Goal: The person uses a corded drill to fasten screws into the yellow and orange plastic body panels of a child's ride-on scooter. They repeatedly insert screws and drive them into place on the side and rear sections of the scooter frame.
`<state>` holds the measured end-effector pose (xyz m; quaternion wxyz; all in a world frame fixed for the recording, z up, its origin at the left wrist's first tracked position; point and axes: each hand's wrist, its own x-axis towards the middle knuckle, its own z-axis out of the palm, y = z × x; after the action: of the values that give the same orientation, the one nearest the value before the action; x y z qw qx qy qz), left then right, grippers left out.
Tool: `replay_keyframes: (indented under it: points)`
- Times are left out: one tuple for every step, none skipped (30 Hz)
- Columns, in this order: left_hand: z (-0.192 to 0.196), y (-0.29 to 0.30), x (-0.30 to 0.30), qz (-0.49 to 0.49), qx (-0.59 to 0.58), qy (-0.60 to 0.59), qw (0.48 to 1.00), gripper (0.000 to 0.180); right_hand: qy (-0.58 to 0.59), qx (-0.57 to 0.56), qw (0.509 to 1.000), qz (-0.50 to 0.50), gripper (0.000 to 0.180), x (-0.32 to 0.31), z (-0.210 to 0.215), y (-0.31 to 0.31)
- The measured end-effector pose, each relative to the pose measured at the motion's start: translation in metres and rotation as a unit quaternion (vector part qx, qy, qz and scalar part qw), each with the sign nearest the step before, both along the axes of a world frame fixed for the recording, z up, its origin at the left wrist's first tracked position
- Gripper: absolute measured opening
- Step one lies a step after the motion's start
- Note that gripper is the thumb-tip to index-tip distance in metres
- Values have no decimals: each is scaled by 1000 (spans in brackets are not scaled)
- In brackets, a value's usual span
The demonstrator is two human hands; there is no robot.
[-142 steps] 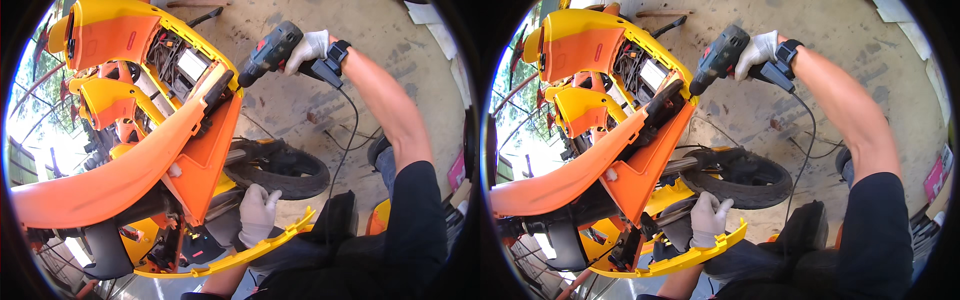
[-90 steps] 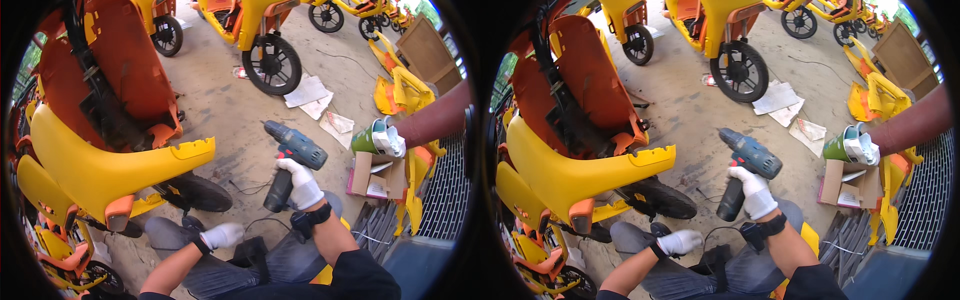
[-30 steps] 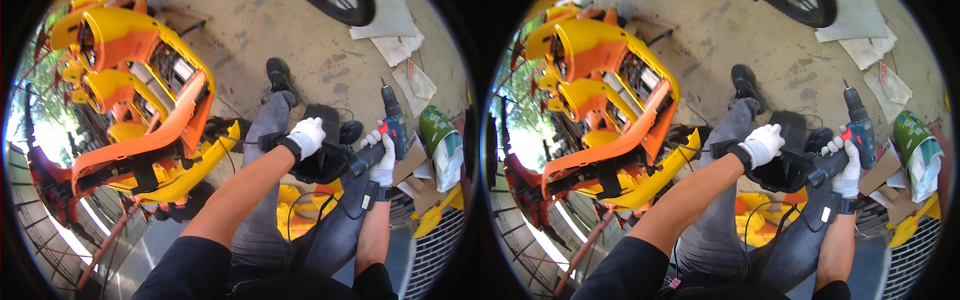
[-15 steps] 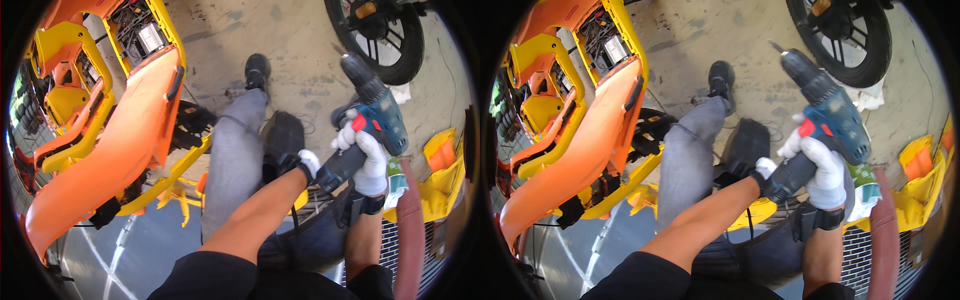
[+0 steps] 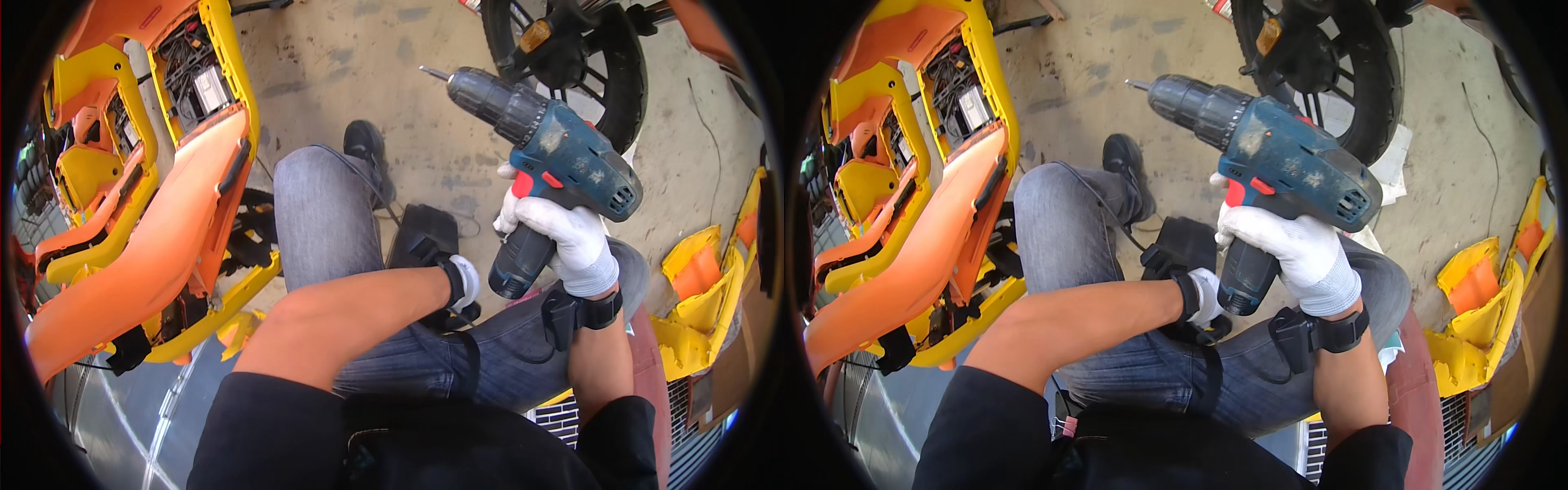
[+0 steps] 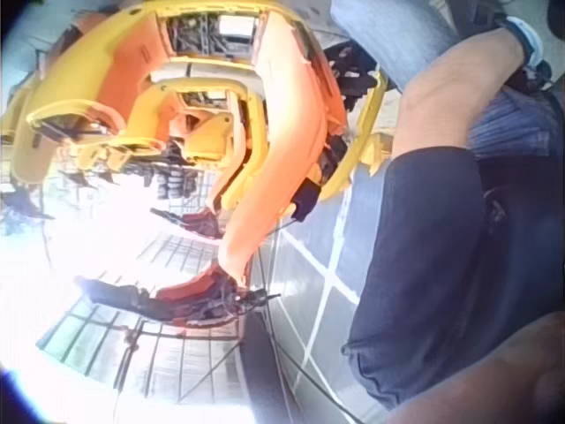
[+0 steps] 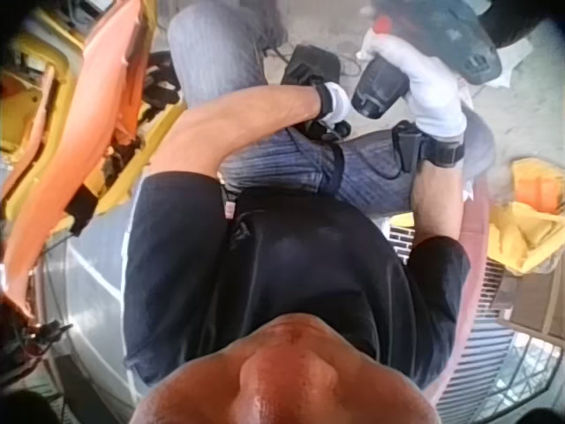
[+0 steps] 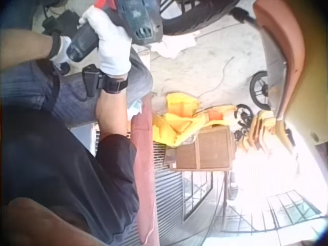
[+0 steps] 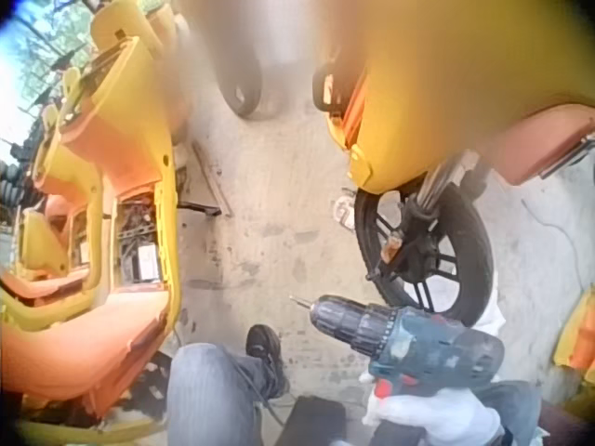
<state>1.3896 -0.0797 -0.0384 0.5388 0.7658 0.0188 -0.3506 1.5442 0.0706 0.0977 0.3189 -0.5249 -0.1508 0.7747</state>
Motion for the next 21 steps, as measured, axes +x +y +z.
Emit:
replay_keyframes:
  points:
    - [12, 21, 6, -86, -17, 1, 996, 45, -5, 5, 1000, 2, 38, 4, -2, 1]
    - [13, 24, 11, -104, -19, 10, 994, 50, -13, 8, 1000, 20, 38, 7, -3, 1]
    - [11, 30, 14, -131, -37, 12, 991, 52, -42, 4, 999, 27, 42, 6, -3, 0]
    - [12, 45, 20, -160, -52, 11, 986, 55, -77, 1, 997, 32, 46, 6, -7, -3]
    - [8, 50, 24, -119, -75, 44, 989, 59, -84, 15, 996, 37, 46, 6, -5, -4]
    - [-15, 37, 23, -41, -61, -11, 997, 55, -104, 37, 992, 54, 45, 6, -4, -7]
    - [-47, 31, 25, 95, -80, -61, 990, 51, -105, 46, 992, 52, 45, 4, -1, -10]
    - [-54, 45, 27, 182, -97, -106, 973, 45, -109, 52, 992, 47, 44, 3, 2, -14]
    - [-62, 59, 30, 262, -109, -156, 946, 39, -129, 106, 983, 74, 44, 6, -2, -18]
    - [-52, 82, 26, 253, -46, -139, 956, 34, -87, 58, 994, 25, 29, 6, 9, -20]
    - [-38, 106, 22, 239, 18, -119, 964, 30, -85, 76, 993, -6, 29, 5, 15, -25]
    - [-1, 146, 17, 187, 84, -89, 975, 28, -90, 92, 991, -44, 30, 8, 19, -29]
    - [2, 165, 2, 220, 121, -99, 963, 28, -93, 119, 987, -47, 31, 6, 21, -28]
    - [3, 179, -9, 252, 148, -114, 949, 27, -101, 139, 984, -51, 31, 7, 23, -30]
    - [9, 198, -20, 263, 172, -132, 940, 25, -132, 154, 978, -45, 33, 8, 23, -31]
    - [19, 216, -27, 275, 192, -152, 930, 24, -126, 156, 977, -75, 34, 9, 22, -36]
    - [30, 230, -37, 364, 115, -124, 916, 24, -146, 171, 971, -83, 38, 10, 22, -41]
    - [41, 245, -41, 447, 37, -100, 888, 24, -168, 190, 963, -92, 43, 12, 23, -44]
    - [62, 259, -44, 508, 0, -67, 859, 24, -158, 187, 964, -106, 44, 13, 25, -47]
    - [79, 268, -52, 567, -37, -32, 823, 24, -145, 183, 965, -118, 45, 10, 28, -50]
    - [74, 274, -60, 618, -73, -54, 781, 23, -132, 179, 966, -130, 46, 6, 30, -53]
